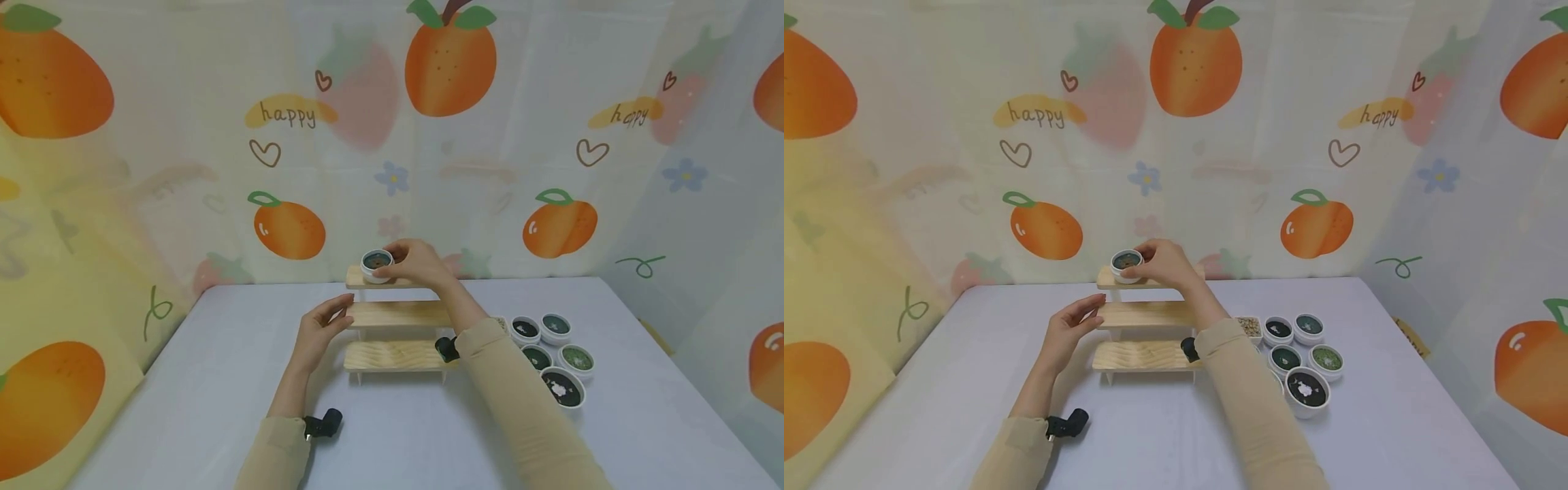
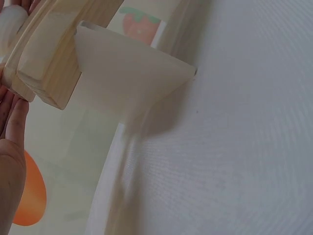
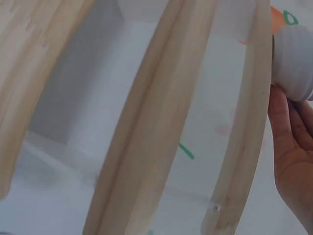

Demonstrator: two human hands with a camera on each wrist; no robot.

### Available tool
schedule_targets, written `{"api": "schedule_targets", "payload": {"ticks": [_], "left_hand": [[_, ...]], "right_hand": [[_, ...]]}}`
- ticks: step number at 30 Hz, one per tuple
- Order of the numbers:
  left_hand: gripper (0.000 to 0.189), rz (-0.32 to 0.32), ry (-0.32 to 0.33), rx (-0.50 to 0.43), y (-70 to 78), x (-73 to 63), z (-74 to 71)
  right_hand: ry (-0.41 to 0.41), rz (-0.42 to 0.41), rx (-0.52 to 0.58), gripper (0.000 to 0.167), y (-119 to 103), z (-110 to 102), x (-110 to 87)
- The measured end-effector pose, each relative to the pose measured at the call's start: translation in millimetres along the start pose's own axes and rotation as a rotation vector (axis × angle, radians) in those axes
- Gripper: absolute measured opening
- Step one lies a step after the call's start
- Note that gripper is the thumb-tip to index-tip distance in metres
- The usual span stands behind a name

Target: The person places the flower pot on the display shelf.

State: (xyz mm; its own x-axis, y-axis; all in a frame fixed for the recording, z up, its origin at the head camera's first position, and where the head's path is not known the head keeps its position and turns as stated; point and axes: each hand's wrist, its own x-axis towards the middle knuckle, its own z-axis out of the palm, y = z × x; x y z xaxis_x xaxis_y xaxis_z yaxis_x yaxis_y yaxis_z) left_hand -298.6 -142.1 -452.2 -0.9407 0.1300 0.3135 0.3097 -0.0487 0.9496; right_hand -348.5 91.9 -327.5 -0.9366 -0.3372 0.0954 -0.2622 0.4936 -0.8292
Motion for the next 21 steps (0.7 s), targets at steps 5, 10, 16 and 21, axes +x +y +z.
{"api": "schedule_targets", "payload": {"ticks": [5,10,16,21], "left_hand": [[0.047,-0.004,0.005,0.006,0.3,0.1,0.5],[0.046,0.003,0.01,0.004,1.4,0.8,-0.5],[0.047,0.006,0.003,-0.002,0.1,1.5,-0.4],[0.046,0.002,0.008,0.004,-2.2,2.2,0.4]], "right_hand": [[0.023,0.018,-0.019,0.059,-3,11,4.0],[0.042,0.016,-0.02,0.06,-8,18,7.8],[0.069,0.018,-0.027,0.059,-9,23,11.9],[0.082,0.021,-0.029,0.059,-7,23,12.5]]}}
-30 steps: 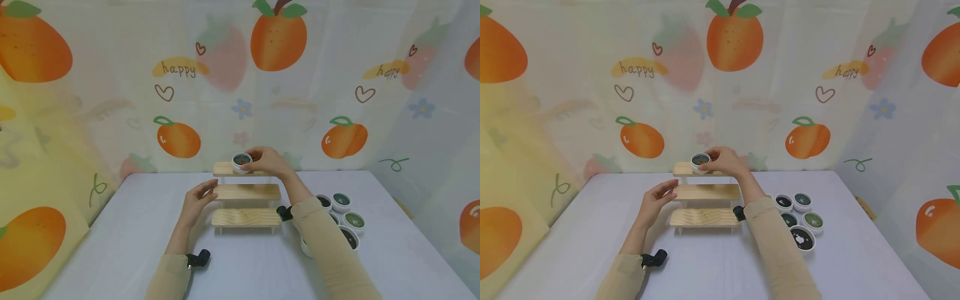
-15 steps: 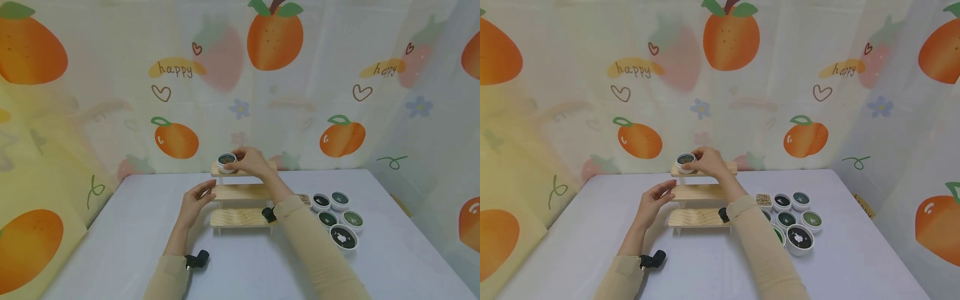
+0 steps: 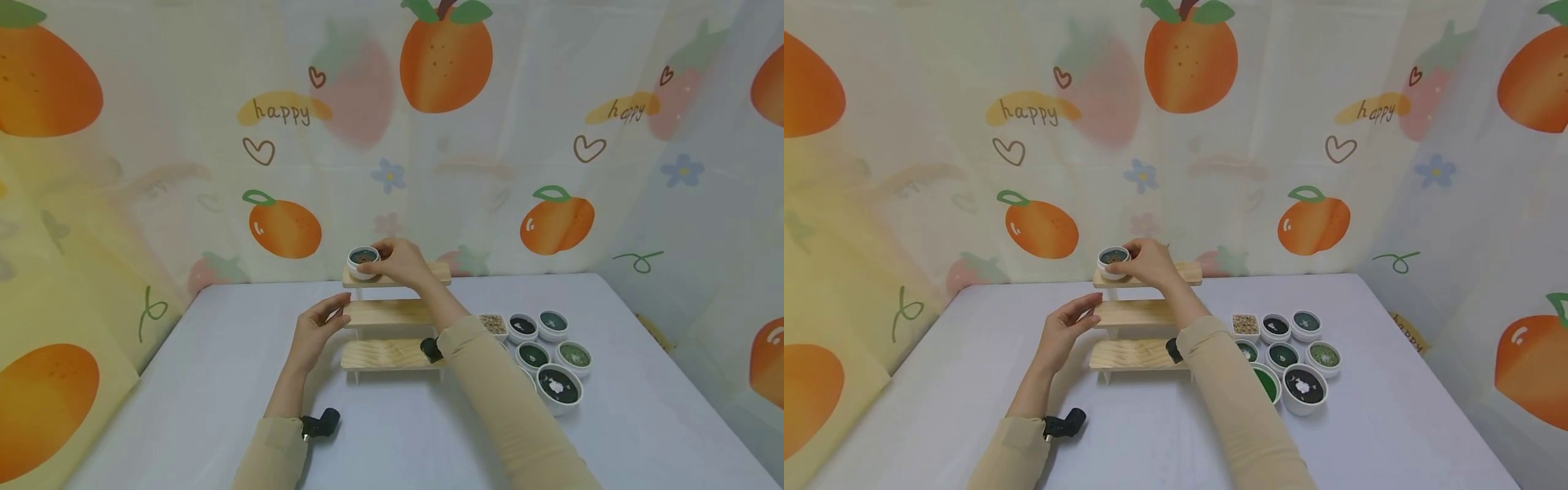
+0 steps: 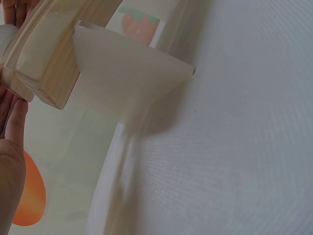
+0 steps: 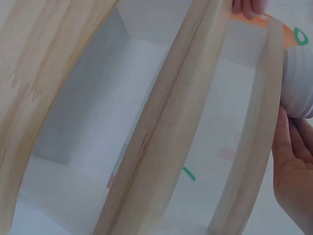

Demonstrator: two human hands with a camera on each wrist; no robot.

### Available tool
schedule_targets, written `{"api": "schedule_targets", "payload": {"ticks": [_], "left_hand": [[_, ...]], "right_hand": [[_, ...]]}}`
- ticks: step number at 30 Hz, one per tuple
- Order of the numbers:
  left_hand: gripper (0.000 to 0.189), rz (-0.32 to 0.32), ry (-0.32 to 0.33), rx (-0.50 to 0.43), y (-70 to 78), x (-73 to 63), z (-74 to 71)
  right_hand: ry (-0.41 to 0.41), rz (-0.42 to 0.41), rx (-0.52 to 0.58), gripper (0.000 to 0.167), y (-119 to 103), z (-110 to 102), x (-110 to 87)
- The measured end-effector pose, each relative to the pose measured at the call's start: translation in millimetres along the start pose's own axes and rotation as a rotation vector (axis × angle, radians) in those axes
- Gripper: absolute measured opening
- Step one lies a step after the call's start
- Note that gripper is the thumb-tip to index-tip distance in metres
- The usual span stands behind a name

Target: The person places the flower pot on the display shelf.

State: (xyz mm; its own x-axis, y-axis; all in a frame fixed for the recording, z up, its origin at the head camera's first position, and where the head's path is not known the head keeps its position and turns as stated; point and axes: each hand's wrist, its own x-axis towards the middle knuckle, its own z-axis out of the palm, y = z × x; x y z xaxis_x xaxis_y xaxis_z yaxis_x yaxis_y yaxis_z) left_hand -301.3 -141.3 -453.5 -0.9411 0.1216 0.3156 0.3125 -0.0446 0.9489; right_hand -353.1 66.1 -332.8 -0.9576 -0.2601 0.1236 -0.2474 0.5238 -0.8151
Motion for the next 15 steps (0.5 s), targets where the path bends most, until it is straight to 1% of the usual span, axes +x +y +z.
{"api": "schedule_targets", "payload": {"ticks": [7,12,15], "left_hand": [[0.046,0.002,0.01,0.012,-0.2,-0.8,0.5],[0.046,0.003,0.009,0.006,-0.5,-1.2,1.0],[0.046,0.006,0.009,0.011,-0.7,-1.0,1.3]], "right_hand": [[-0.014,0.0,0.002,0.062,-1,-2,-1.9],[-0.038,-0.003,-0.032,0.072,0,-5,-2.7],[-0.034,-0.004,-0.017,0.074,1,-11,-3.6]]}}
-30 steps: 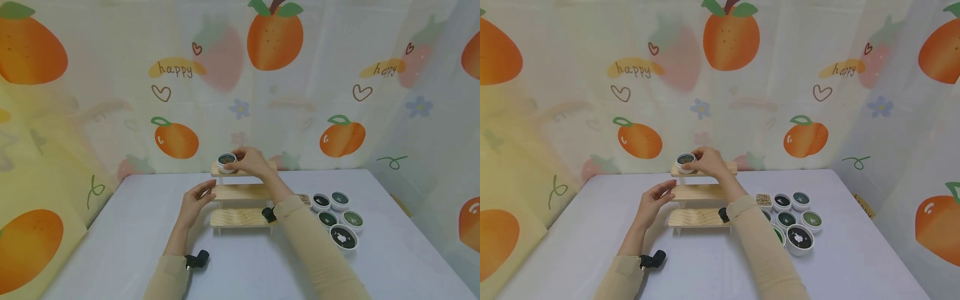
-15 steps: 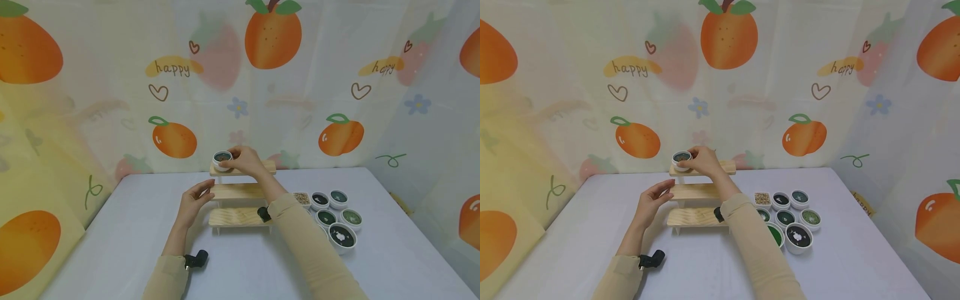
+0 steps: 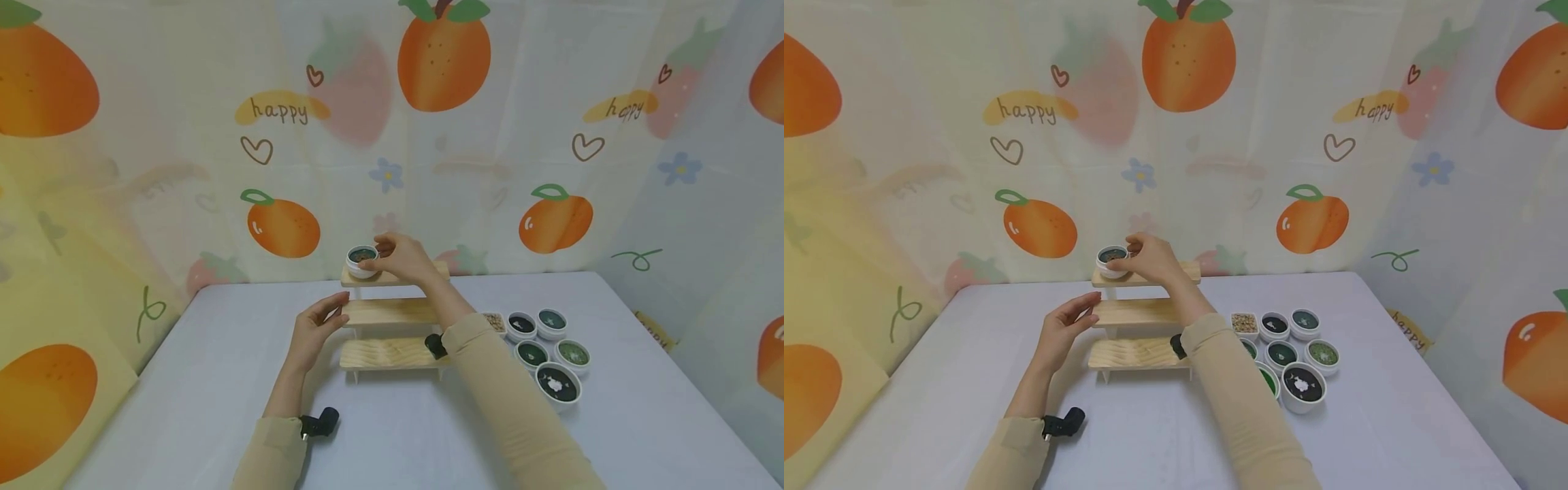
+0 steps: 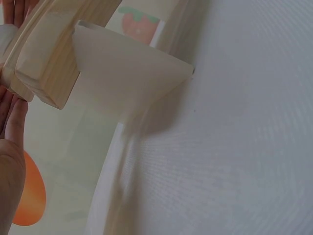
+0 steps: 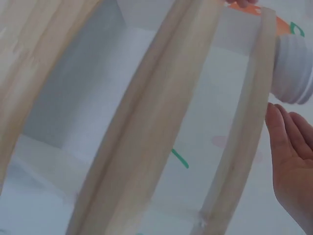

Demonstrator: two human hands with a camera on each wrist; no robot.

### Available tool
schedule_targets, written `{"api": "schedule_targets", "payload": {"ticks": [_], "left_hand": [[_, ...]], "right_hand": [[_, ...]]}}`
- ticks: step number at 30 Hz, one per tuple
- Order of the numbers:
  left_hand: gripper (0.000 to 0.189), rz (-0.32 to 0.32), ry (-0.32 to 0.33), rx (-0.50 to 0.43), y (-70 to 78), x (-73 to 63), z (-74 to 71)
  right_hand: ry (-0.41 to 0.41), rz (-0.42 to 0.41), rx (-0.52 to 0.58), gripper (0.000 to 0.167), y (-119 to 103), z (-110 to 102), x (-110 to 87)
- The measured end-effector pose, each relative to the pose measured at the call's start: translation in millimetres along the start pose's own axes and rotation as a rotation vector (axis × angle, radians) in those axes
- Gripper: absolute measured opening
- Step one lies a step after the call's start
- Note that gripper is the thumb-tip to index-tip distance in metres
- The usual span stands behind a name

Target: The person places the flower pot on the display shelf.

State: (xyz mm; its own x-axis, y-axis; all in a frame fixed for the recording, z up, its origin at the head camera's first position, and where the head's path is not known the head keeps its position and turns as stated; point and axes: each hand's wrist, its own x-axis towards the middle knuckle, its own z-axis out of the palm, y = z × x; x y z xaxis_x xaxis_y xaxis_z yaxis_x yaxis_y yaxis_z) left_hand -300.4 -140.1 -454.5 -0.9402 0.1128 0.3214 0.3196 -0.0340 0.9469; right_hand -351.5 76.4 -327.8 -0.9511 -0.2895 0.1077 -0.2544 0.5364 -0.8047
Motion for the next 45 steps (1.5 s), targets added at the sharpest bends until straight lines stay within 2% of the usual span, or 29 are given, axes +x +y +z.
{"api": "schedule_targets", "payload": {"ticks": [7,18,29,45], "left_hand": [[0.045,-0.003,-0.001,-0.003,1.3,-0.4,-3.8],[0.045,0.002,-0.008,0.004,-1.0,0.5,-1.4],[0.045,0.008,-0.009,-0.001,0.3,0.1,-1.0],[0.045,0.017,-0.005,-0.006,-1.0,0.5,-0.5]], "right_hand": [[0.014,-0.017,0.051,0.073,1,-16,-4.6],[0.064,-0.06,0.073,0.067,13,-48,-26.3],[0.05,-0.056,0.113,0.063,27,-74,-61.9],[0.053,-0.078,-0.009,0.061,57,-104,-120.1]]}}
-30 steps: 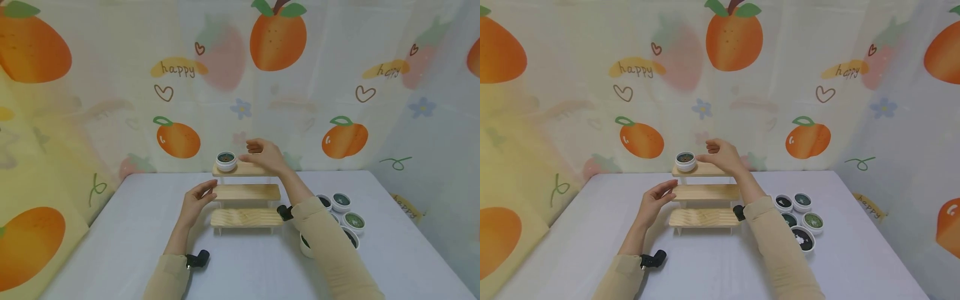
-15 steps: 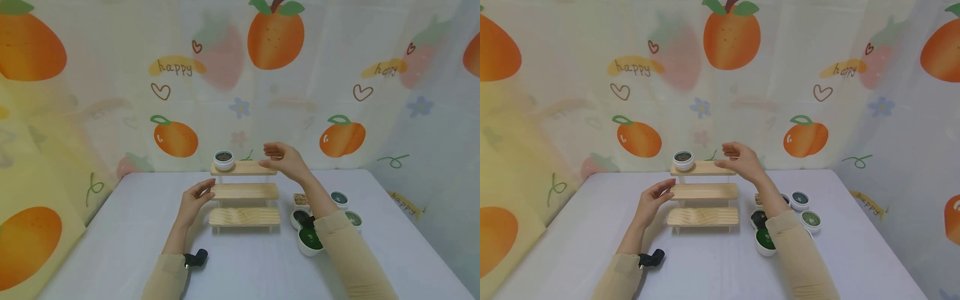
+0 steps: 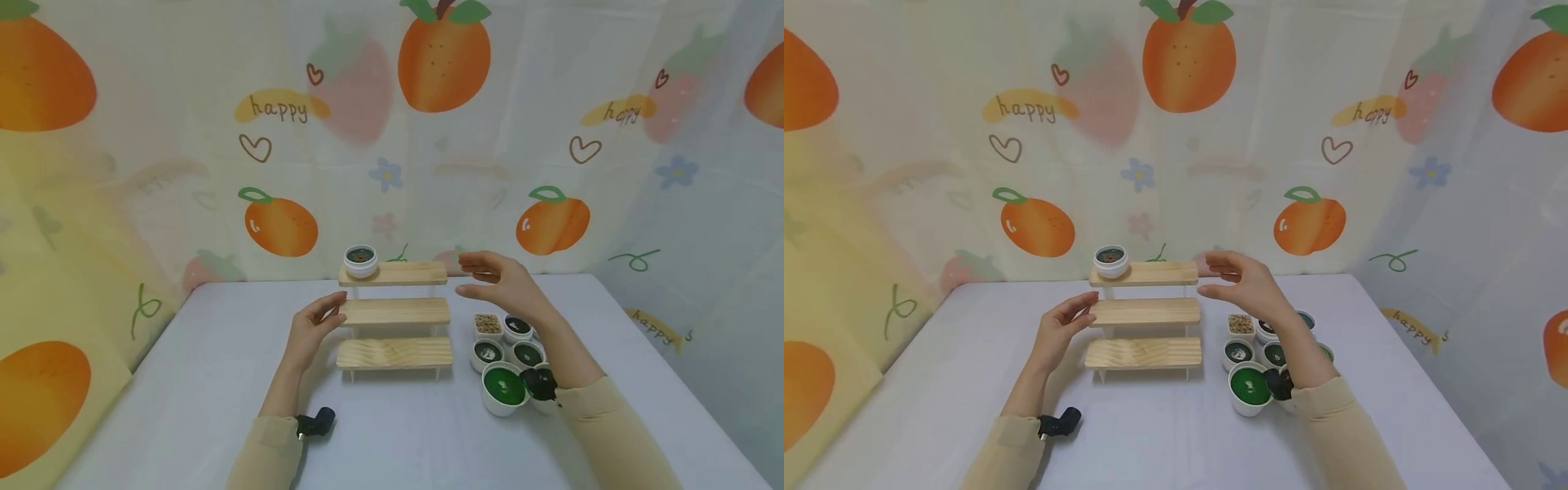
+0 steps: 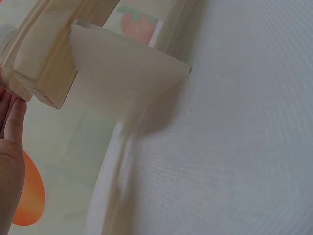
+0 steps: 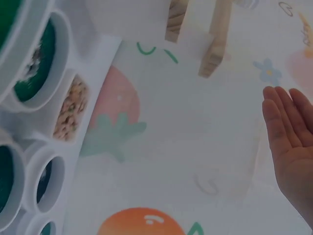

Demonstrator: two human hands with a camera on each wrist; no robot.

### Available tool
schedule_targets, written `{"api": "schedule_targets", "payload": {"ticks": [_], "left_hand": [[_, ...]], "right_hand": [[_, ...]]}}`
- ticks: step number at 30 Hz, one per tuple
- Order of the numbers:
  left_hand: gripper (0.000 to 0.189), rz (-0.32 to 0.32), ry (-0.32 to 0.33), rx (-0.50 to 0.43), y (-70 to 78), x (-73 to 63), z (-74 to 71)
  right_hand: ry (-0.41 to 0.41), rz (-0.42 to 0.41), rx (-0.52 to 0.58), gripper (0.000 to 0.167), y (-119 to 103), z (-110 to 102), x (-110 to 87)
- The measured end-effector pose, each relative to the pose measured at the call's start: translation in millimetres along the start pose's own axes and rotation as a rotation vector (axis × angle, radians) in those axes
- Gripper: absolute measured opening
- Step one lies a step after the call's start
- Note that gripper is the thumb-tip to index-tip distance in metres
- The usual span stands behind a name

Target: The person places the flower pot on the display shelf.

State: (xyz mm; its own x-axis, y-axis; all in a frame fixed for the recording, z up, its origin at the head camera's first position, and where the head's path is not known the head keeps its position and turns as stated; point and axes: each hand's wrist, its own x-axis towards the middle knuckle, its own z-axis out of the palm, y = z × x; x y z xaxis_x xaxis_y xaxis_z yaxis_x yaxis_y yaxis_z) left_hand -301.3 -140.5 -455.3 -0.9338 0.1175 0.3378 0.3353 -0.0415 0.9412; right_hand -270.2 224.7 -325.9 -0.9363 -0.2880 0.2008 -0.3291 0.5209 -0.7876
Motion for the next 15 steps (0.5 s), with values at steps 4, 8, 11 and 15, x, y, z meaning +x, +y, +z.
{"api": "schedule_targets", "payload": {"ticks": [4,8,11,15], "left_hand": [[0.045,-0.002,0.003,0.001,0.2,1.2,-0.9],[0.046,-0.008,0.001,0.007,0.1,1.9,-0.6],[0.045,-0.01,0.001,0.012,0.0,1.2,-0.7],[0.045,-0.01,0.007,0.013,-0.3,-0.1,-2.1]], "right_hand": [[0.019,0.026,-0.031,0.059,9,-7,-16.4],[0.068,0.059,-0.064,0.055,20,-11,-32.8],[0.083,0.062,-0.08,0.051,28,-13,-44.0],[0.058,0.067,-0.092,0.05,37,-18,-56.4]]}}
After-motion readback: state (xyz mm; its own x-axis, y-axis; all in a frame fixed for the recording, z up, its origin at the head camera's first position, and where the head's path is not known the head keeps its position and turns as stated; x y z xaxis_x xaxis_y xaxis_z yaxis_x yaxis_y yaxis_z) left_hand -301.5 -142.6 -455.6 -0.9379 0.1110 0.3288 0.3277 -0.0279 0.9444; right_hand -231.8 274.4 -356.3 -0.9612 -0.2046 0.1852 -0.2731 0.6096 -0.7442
